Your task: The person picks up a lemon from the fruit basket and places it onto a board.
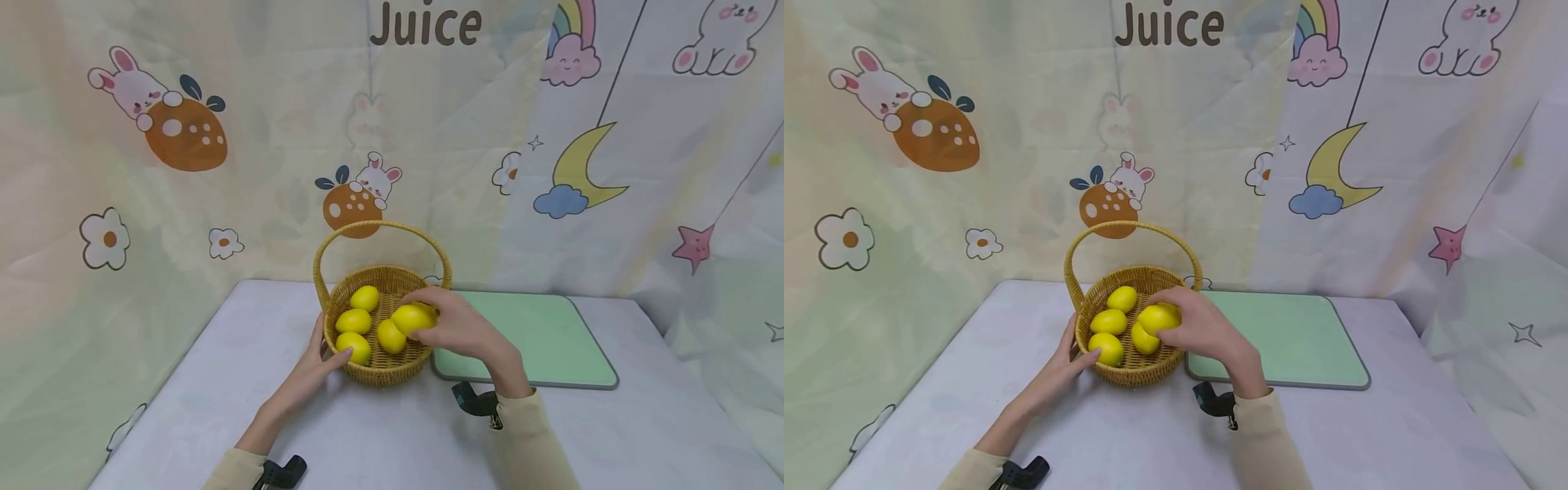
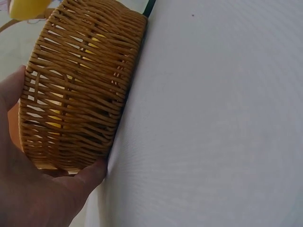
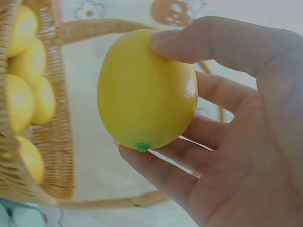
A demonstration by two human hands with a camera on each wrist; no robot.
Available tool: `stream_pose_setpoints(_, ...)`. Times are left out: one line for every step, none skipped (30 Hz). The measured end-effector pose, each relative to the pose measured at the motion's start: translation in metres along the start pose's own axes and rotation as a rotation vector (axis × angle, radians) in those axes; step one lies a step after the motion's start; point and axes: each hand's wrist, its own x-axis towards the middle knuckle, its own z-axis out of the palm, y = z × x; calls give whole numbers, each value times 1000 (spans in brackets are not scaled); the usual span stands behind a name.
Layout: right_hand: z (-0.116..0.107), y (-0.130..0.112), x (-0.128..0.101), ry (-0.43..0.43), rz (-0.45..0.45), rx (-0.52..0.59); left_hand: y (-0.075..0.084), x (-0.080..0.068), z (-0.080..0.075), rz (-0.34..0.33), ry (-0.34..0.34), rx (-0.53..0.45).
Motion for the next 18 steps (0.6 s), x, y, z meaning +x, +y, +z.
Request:
stream_pose_setpoints(-4,-1,-2,15,-12,1,0,0,0,-1,1,1)
stream_pose_setpoints(-8,-2,-5,29,-25,-2,0,0,0,-5,2,2)
stream_pose_setpoints(-12,-3,-7,45,-43,-3,0,0,0,-9,4,5)
stream_pose_setpoints(-15,-3,-9,60,-57,0,-1,0,0,-14,5,8)
stream_pose_setpoints(-19,-3,-11,74,-69,3,-1,0,0,-18,6,11)
stream_pose_setpoints(-22,-2,-13,88,-75,5,-1,0,0,-22,7,16)
stream_pose_setpoints(-26,-2,-15,101,-78,8,-1,0,0,-25,7,19)
stream_pose_setpoints(-29,-2,-17,113,-78,8,-1,0,0,-25,8,20)
stream_pose_setpoints(-31,-1,-18,126,-76,15,-1,0,0,-26,8,22)
stream_pose_setpoints(-34,-1,-20,140,-71,21,-1,0,0,-27,8,23)
stream_pose_setpoints(-36,1,-21,156,-68,20,-1,0,0,-26,9,23)
stream_pose_setpoints(-38,2,-22,172,-68,21,-1,1,0,-26,9,21)
stream_pose_setpoints(-40,4,-23,190,-69,23,-1,1,0,-26,9,18)
stream_pose_setpoints(-42,6,-24,208,-70,26,-1,1,0,-28,8,18)
stream_pose_setpoints(-44,8,-24,228,-69,32,-1,1,0,-31,7,17)
stream_pose_setpoints(-46,10,-25,246,-68,34,-1,1,0,-33,6,15)
stream_pose_setpoints(-48,13,-26,264,-66,34,-1,1,0,-34,5,13)
stream_pose_setpoints(-50,15,-27,281,-63,37,-1,1,0,-35,3,13)
